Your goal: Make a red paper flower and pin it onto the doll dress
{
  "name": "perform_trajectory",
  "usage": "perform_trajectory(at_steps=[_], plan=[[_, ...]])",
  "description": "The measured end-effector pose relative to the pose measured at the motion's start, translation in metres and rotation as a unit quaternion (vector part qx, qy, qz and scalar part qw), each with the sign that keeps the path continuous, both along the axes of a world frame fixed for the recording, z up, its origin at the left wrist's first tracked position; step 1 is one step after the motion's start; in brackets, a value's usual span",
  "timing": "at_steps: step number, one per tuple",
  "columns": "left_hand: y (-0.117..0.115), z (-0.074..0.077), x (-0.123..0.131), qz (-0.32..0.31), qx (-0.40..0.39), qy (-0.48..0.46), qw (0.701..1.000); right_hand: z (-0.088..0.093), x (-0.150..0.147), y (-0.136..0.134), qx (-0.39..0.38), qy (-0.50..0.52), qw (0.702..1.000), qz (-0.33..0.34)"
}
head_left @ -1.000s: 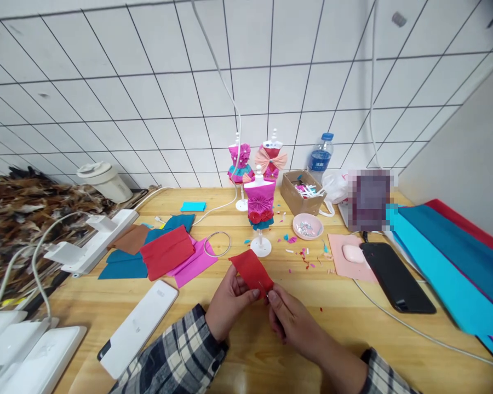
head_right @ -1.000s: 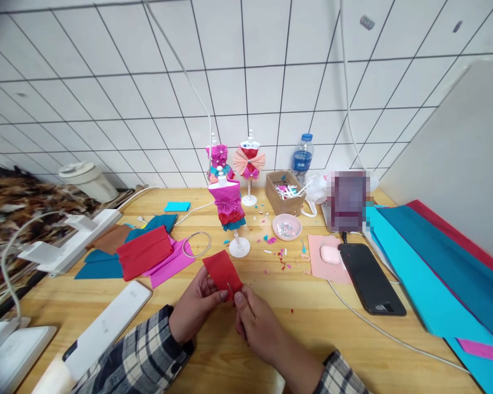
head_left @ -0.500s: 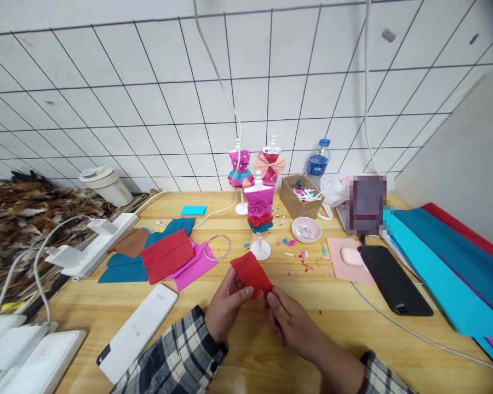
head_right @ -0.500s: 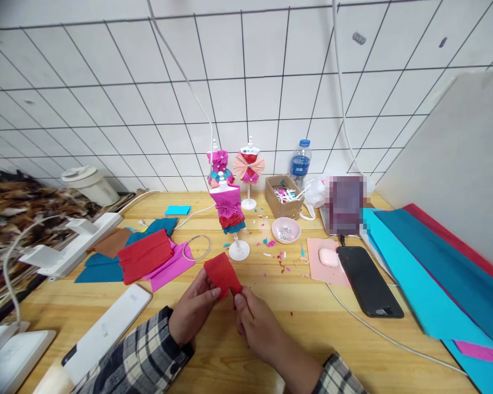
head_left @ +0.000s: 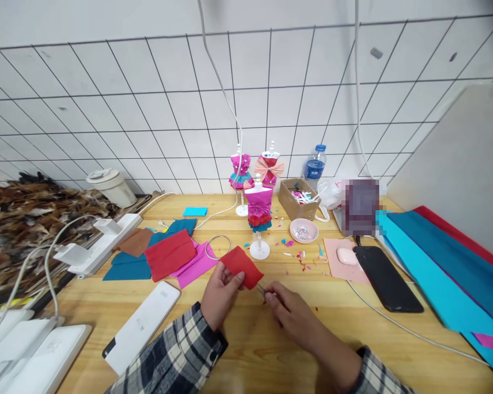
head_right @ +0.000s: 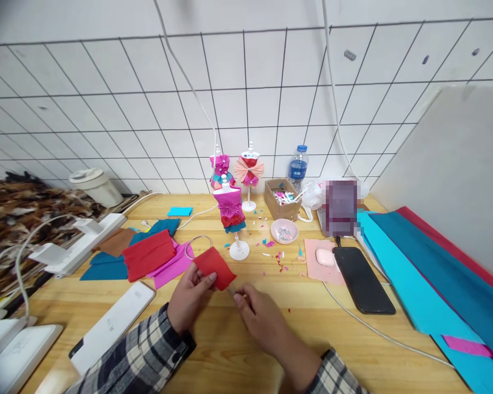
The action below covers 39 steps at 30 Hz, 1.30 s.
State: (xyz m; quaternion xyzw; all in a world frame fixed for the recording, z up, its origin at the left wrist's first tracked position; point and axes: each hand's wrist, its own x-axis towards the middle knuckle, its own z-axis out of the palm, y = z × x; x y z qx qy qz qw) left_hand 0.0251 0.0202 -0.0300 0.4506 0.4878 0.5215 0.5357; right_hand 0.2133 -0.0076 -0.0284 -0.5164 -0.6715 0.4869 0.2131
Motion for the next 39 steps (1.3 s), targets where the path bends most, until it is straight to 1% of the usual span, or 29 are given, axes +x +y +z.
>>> perform_trajectory(at_steps=[1, 2, 3, 4, 5, 6, 8, 9, 10, 11, 12, 13, 14, 16, 18, 19, 20, 21, 22, 24, 26, 29, 32, 35, 37, 39], plan=[[0.003, 0.005, -0.009, 0.027, 0.021, 0.072, 0.997, 0.003, 0.006, 0.002, 0.047, -0.061, 0.997, -0.008], [0.007, 0.010, -0.019, 0.056, 0.043, 0.164, 0.984, 0.005, 0.012, 0.004, 0.089, -0.119, 0.989, -0.019], [0.010, 0.016, -0.032, 0.063, 0.043, 0.275, 0.958, 0.007, 0.017, 0.006, 0.122, -0.166, 0.978, -0.027], [0.014, 0.023, -0.046, 0.078, 0.039, 0.381, 0.920, 0.007, 0.021, 0.010, 0.151, -0.198, 0.968, -0.030], [0.017, 0.029, -0.060, 0.097, 0.029, 0.467, 0.879, 0.008, 0.024, 0.014, 0.177, -0.215, 0.960, -0.031], [0.019, 0.034, -0.073, 0.098, 0.010, 0.527, 0.844, 0.007, 0.026, 0.019, 0.201, -0.220, 0.954, -0.033], [0.021, 0.042, -0.093, 0.062, -0.026, 0.596, 0.800, 0.005, 0.023, 0.034, 0.225, -0.214, 0.949, -0.056], [0.020, 0.045, -0.098, 0.063, -0.011, 0.625, 0.778, 0.004, 0.018, 0.044, 0.221, -0.208, 0.950, -0.074], [0.018, 0.048, -0.101, 0.085, 0.018, 0.659, 0.747, 0.004, 0.013, 0.055, 0.212, -0.203, 0.952, -0.089], [0.015, 0.050, -0.100, 0.124, 0.052, 0.685, 0.716, 0.003, 0.006, 0.067, 0.207, -0.198, 0.954, -0.093], [0.011, 0.052, -0.097, 0.152, 0.087, 0.693, 0.700, 0.003, -0.001, 0.079, 0.204, -0.189, 0.957, -0.083], [0.007, 0.054, -0.092, 0.154, 0.122, 0.682, 0.705, 0.003, -0.009, 0.090, 0.201, -0.175, 0.961, -0.070], [0.003, 0.055, -0.085, 0.132, 0.157, 0.654, 0.728, 0.004, -0.017, 0.101, 0.189, -0.163, 0.966, -0.062], [-0.001, 0.055, -0.068, 0.084, 0.203, 0.572, 0.791, 0.005, -0.029, 0.116, 0.180, -0.157, 0.969, -0.056], [0.001, 0.052, -0.051, 0.040, 0.189, 0.477, 0.857, 0.007, -0.038, 0.122, 0.174, -0.160, 0.970, -0.056], [0.005, 0.049, -0.043, 0.021, 0.160, 0.425, 0.891, 0.008, -0.040, 0.121, 0.173, -0.164, 0.969, -0.058], [0.010, 0.045, -0.034, 0.008, 0.125, 0.378, 0.917, 0.008, -0.042, 0.119, 0.173, -0.170, 0.968, -0.060], [0.017, 0.042, -0.026, 0.001, 0.102, 0.343, 0.934, 0.009, -0.043, 0.116, 0.173, -0.178, 0.967, -0.063], [0.025, 0.038, -0.018, 0.000, 0.096, 0.324, 0.941, 0.010, -0.044, 0.112, 0.173, -0.187, 0.965, -0.067], [0.039, 0.032, -0.004, 0.010, 0.100, 0.314, 0.944, 0.012, -0.046, 0.102, 0.174, -0.209, 0.959, -0.079], [0.051, 0.028, 0.007, 0.022, 0.110, 0.324, 0.939, 0.014, -0.049, 0.094, 0.173, -0.231, 0.953, -0.097], [0.059, 0.025, 0.016, 0.035, 0.119, 0.345, 0.930, 0.016, -0.054, 0.085, 0.167, -0.251, 0.946, -0.120], [0.060, 0.025, 0.015, 0.040, 0.126, 0.361, 0.923, 0.018, -0.056, 0.082, 0.167, -0.251, 0.946, -0.122], [0.060, 0.026, 0.011, 0.040, 0.134, 0.373, 0.917, 0.021, -0.050, 0.078, 0.170, -0.239, 0.951, -0.095], [0.062, 0.025, 0.008, 0.040, 0.138, 0.376, 0.915, 0.026, -0.039, 0.075, 0.170, -0.229, 0.955, -0.074], [0.063, 0.023, 0.006, 0.041, 0.139, 0.374, 0.916, 0.033, -0.021, 0.074, 0.170, -0.222, 0.957, -0.070]])
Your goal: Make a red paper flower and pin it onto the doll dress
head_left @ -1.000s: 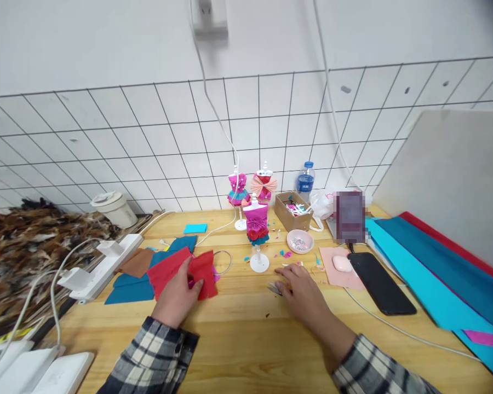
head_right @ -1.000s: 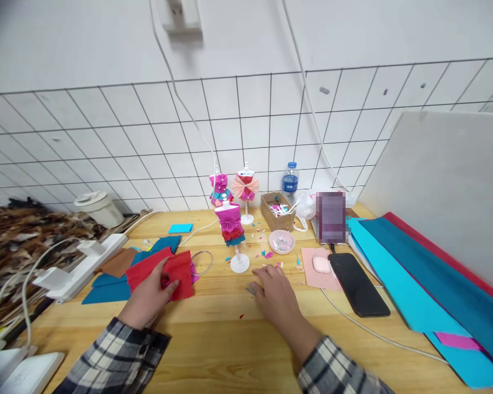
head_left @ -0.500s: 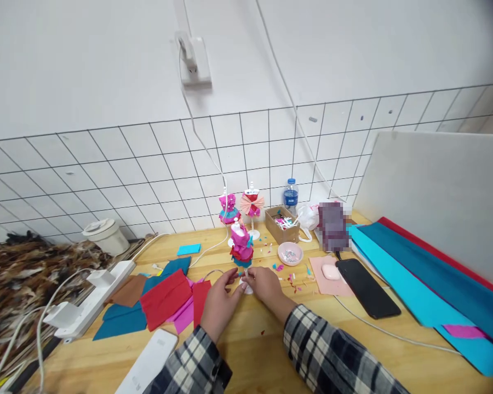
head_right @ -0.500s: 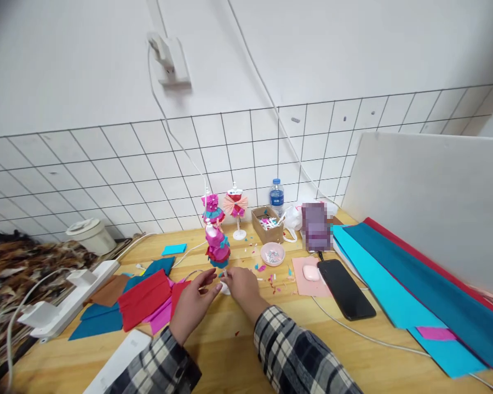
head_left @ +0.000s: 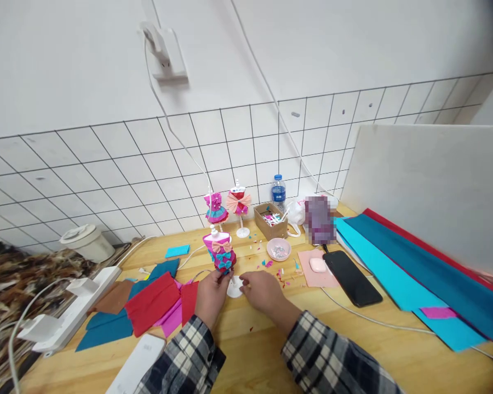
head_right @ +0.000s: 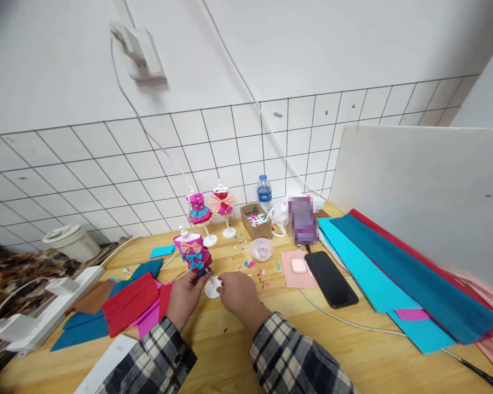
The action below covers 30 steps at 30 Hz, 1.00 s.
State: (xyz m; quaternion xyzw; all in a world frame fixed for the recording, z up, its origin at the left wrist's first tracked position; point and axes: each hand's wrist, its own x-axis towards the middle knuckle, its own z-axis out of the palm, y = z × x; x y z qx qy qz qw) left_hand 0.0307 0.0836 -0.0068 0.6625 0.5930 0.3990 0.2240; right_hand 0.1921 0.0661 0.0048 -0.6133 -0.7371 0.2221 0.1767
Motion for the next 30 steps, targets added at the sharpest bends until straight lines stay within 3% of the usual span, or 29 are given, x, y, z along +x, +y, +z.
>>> perform_trajectory(at_steps=[3, 7, 10, 15, 23, 30], plan=[[0.001, -0.005, -0.001, -0.009, -0.003, -0.014, 1.000, 0.016, 0.039, 0.006, 0.009, -0.005, 0.999, -0.030], [0.001, -0.017, 0.000, -0.016, -0.014, -0.041, 0.999, 0.037, 0.093, 0.029, 0.055, -0.130, 0.985, -0.100], [0.000, -0.029, 0.000, -0.018, -0.031, -0.057, 0.998, 0.042, 0.115, 0.051, 0.052, -0.169, 0.980, -0.088], [-0.001, -0.044, -0.004, -0.040, -0.051, -0.061, 0.996, 0.031, 0.113, 0.078, 0.018, -0.231, 0.973, -0.021], [0.001, -0.046, -0.006, -0.056, -0.052, -0.028, 0.997, 0.008, 0.102, 0.093, 0.000, -0.276, 0.961, 0.013], [0.004, -0.049, -0.006, -0.051, -0.068, 0.008, 0.996, 0.009, 0.116, 0.102, 0.006, -0.251, 0.968, 0.029]])
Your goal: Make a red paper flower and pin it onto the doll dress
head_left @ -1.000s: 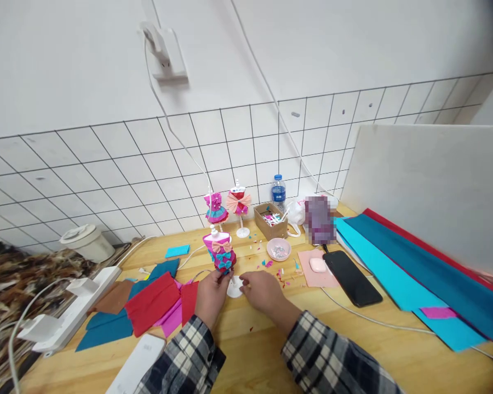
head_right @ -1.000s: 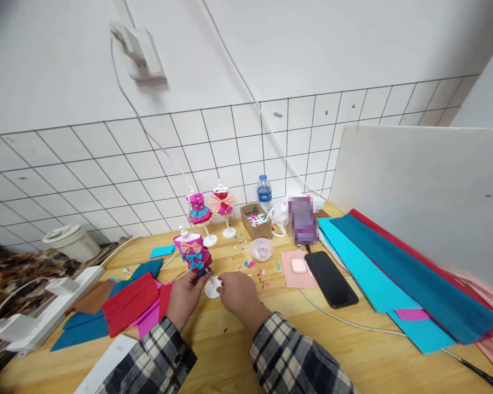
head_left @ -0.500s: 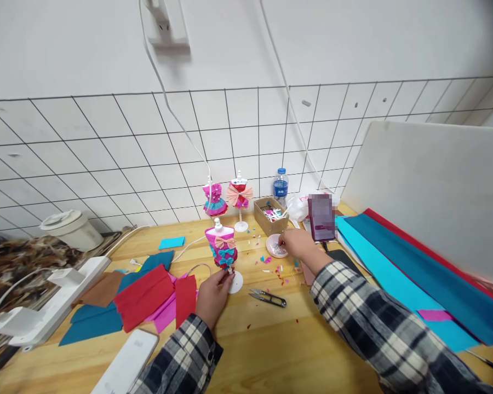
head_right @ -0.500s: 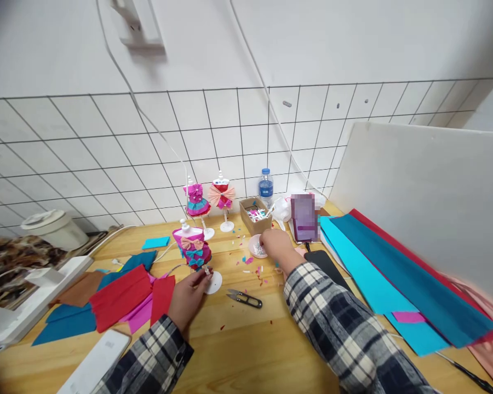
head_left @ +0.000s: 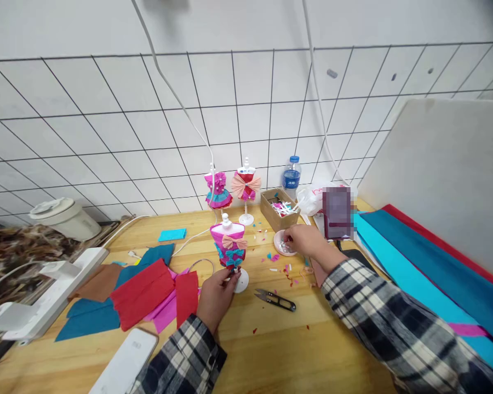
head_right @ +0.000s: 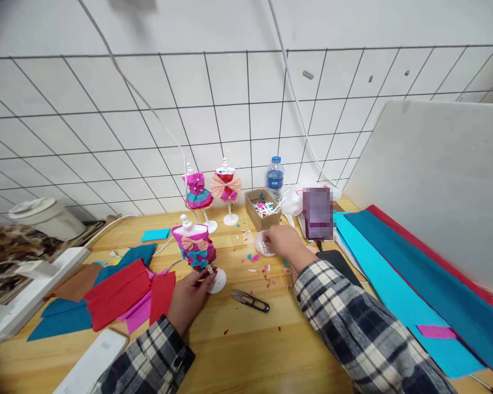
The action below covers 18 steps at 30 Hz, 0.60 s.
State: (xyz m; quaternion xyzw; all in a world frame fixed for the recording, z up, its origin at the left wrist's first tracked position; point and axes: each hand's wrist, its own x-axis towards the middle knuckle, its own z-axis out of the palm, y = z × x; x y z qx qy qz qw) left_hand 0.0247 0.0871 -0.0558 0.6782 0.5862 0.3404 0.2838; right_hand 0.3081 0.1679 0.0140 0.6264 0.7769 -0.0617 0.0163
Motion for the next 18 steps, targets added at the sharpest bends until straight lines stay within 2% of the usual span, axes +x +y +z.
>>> perform_trajectory(at_steps=[4, 9, 14, 16, 17, 18], plan=[[0.000, -0.001, 0.000, 0.003, 0.005, 0.002, 1.000, 0.000, 0.011, -0.003, 0.020, 0.049, 0.999, 0.003], [-0.001, 0.000, 0.002, 0.000, -0.003, -0.004, 1.000, -0.011, 0.016, -0.006, 0.040, 0.144, 0.989, -0.019], [-0.009, 0.013, 0.007, 0.005, 0.001, -0.013, 1.000, -0.014, 0.011, -0.010, 0.038, 0.266, 0.962, -0.046], [-0.016, 0.023, 0.006, 0.027, 0.013, 0.028, 0.999, -0.008, 0.007, -0.021, 0.005, 0.374, 0.926, -0.057], [-0.021, 0.030, 0.005, 0.043, 0.022, 0.051, 0.998, -0.004, 0.004, -0.030, -0.023, 0.451, 0.890, -0.063], [-0.027, 0.037, 0.003, 0.058, 0.028, 0.069, 0.996, 0.000, 0.001, -0.041, -0.060, 0.543, 0.835, -0.066]])
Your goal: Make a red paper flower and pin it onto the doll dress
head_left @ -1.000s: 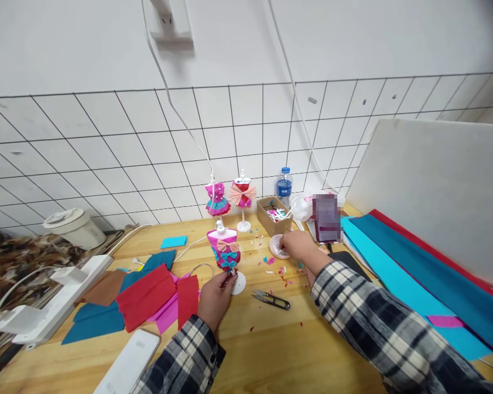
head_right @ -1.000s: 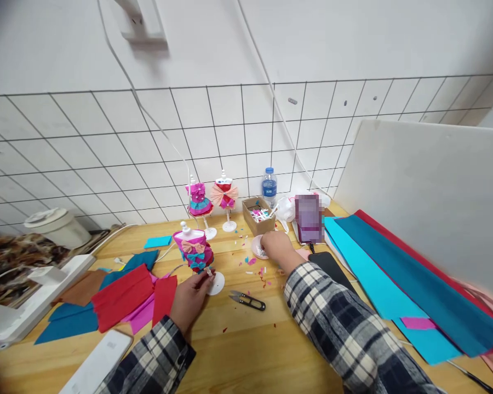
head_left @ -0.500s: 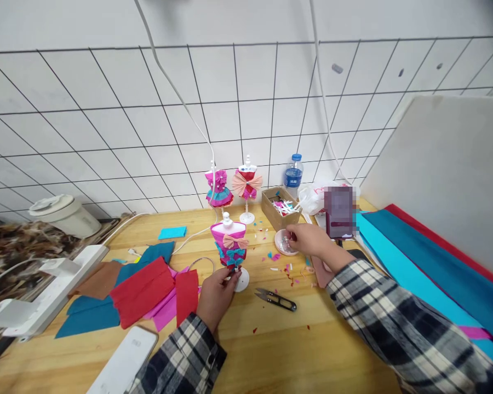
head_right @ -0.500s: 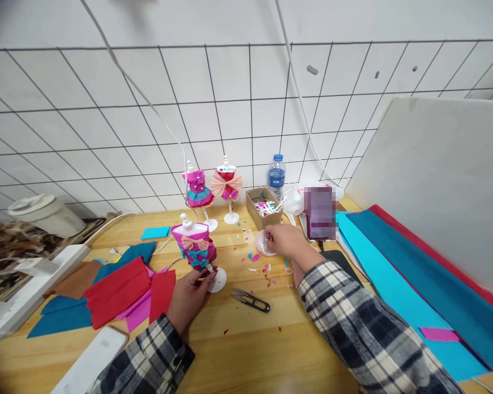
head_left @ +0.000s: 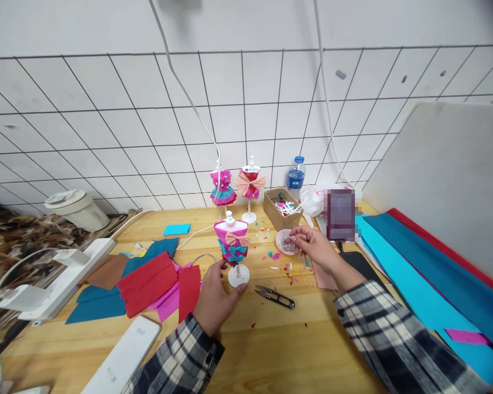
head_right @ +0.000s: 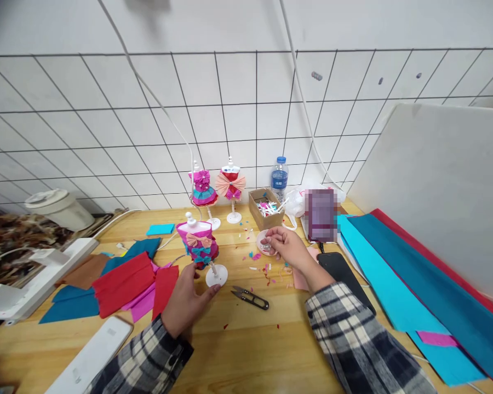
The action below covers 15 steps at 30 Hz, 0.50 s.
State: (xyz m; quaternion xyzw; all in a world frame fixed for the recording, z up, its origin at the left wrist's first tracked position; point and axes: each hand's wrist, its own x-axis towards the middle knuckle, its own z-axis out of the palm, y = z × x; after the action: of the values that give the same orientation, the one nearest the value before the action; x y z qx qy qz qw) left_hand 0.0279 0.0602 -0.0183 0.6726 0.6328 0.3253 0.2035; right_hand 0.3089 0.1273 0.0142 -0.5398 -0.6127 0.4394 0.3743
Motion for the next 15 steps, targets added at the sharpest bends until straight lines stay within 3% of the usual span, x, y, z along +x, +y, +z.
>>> perform_trajectory(at_steps=[3, 5, 7, 9, 11, 15], plan=[[-0.024, 0.027, -0.005, -0.013, -0.020, 0.009, 1.000, 0.013, -0.015, -0.040, -0.047, 0.184, 0.981, 0.028], [-0.041, 0.046, -0.003, -0.078, -0.107, -0.031, 0.991, 0.019, -0.029, -0.067, -0.056, 0.237, 0.969, 0.046], [-0.053, 0.060, 0.005, -0.153, -0.209, -0.144, 0.955, 0.022, -0.045, -0.090, -0.054, 0.268, 0.961, 0.051], [-0.060, 0.068, 0.016, -0.160, -0.272, -0.263, 0.912, 0.023, -0.059, -0.107, -0.035, 0.251, 0.966, 0.051], [-0.063, 0.071, 0.025, -0.150, -0.266, -0.340, 0.889, 0.023, -0.071, -0.117, 0.012, 0.198, 0.979, 0.048], [-0.066, 0.073, 0.029, -0.134, -0.221, -0.377, 0.889, 0.023, -0.084, -0.127, 0.081, 0.126, 0.988, 0.038]])
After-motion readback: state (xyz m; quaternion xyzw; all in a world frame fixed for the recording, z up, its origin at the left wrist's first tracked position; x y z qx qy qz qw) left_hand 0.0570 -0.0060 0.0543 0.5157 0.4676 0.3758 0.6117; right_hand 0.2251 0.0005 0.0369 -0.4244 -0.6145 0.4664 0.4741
